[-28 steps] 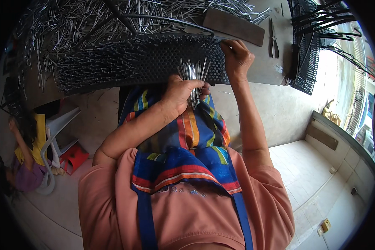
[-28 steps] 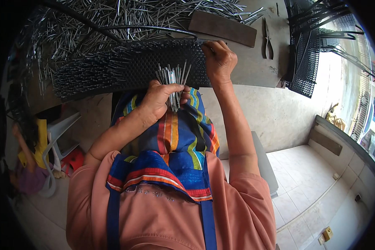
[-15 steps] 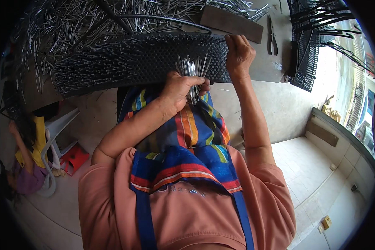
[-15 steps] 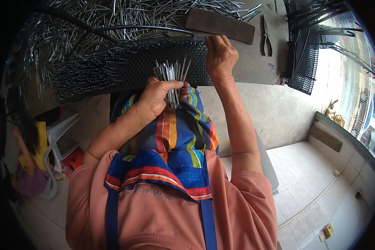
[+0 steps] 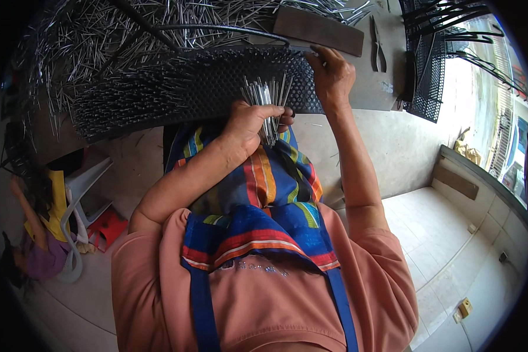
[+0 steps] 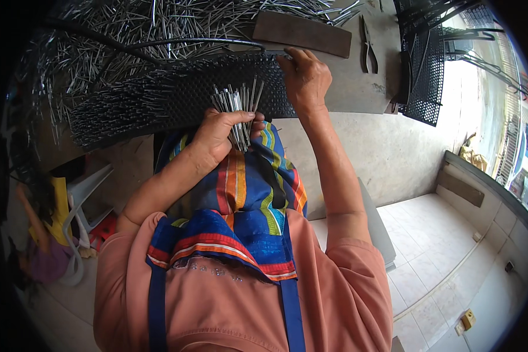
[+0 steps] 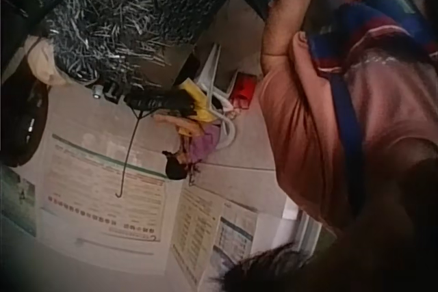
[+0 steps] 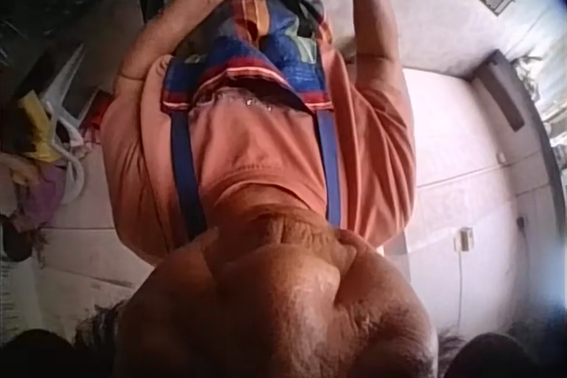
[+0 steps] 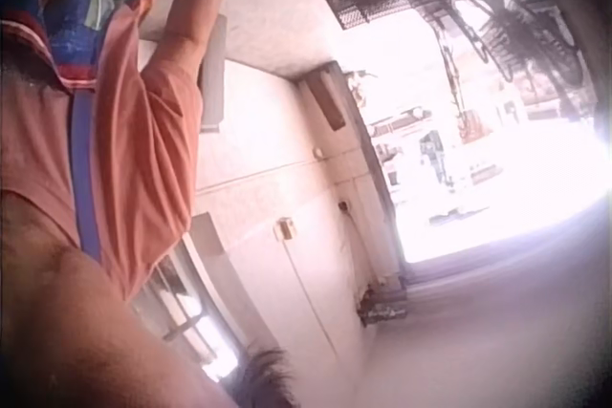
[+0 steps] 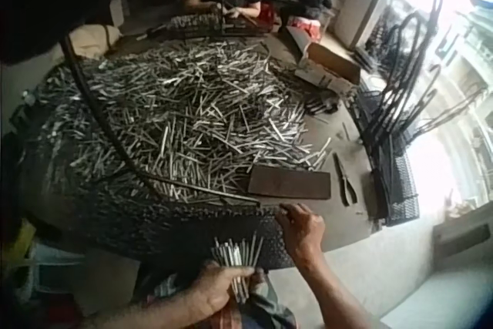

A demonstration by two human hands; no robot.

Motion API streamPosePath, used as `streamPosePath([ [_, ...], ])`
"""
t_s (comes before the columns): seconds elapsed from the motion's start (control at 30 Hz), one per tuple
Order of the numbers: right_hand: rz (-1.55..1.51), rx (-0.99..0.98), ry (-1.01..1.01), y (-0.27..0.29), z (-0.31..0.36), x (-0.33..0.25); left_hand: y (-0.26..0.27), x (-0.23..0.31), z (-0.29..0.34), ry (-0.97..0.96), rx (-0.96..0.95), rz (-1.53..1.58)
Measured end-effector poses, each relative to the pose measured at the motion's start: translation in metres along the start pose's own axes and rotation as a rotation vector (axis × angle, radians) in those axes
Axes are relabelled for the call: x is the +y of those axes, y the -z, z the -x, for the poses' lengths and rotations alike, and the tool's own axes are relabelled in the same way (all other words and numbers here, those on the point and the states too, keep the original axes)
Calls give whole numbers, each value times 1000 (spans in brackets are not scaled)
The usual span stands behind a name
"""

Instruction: Assembling and bundling thin metal rods into mesh structures.

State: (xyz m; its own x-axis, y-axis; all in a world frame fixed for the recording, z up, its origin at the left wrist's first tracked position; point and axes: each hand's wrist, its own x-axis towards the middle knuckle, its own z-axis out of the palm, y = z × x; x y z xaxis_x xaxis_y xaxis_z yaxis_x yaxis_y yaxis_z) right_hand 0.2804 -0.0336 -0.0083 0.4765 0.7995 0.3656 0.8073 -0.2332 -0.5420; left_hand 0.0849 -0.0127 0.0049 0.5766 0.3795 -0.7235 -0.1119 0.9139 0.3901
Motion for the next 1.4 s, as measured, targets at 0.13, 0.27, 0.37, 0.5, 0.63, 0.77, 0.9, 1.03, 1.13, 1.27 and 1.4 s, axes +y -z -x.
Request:
streamPosePath([
  [0.13, -116, -306, -393, 21, 21, -6, -2, -1, 4, 14, 17, -7],
  [0.27, -823, -620, -728, 28, 44, -37, -8, -5, 5, -66, 1, -92],
  [0.37, -982, -516, -819, 24, 53, -31, -7, -5, 7, -95, -8, -187],
  [0.5, -926, -578, -766, 34, 43, -31, -3, -13, 7, -125, -25, -284],
  [0.63, -806, -726, -706, 36, 38, -27, -7, -15, 11, -117, -68, -259],
  [0.77, -924, -475, -726, 31, 46, -19, -1, -14, 12, -83, 10, -211],
  [0.9, -885, 0, -592, 35, 31, -8, 22, -18, 21, 76, -14, -281],
  [1.03, -636, 147, -186, 19, 10, 23, 43, -37, 31, 114, -200, -408],
  [1.13, -541, 136, -99, 14, 2, 18, 40, -34, 34, 48, -155, -375],
  [1.27, -465, 81, -102, 13, 7, 24, 34, -30, 38, 28, -94, -330],
  [1.4, -495, 109, -109, 5, 8, 25, 29, -26, 33, -82, -62, -264],
])
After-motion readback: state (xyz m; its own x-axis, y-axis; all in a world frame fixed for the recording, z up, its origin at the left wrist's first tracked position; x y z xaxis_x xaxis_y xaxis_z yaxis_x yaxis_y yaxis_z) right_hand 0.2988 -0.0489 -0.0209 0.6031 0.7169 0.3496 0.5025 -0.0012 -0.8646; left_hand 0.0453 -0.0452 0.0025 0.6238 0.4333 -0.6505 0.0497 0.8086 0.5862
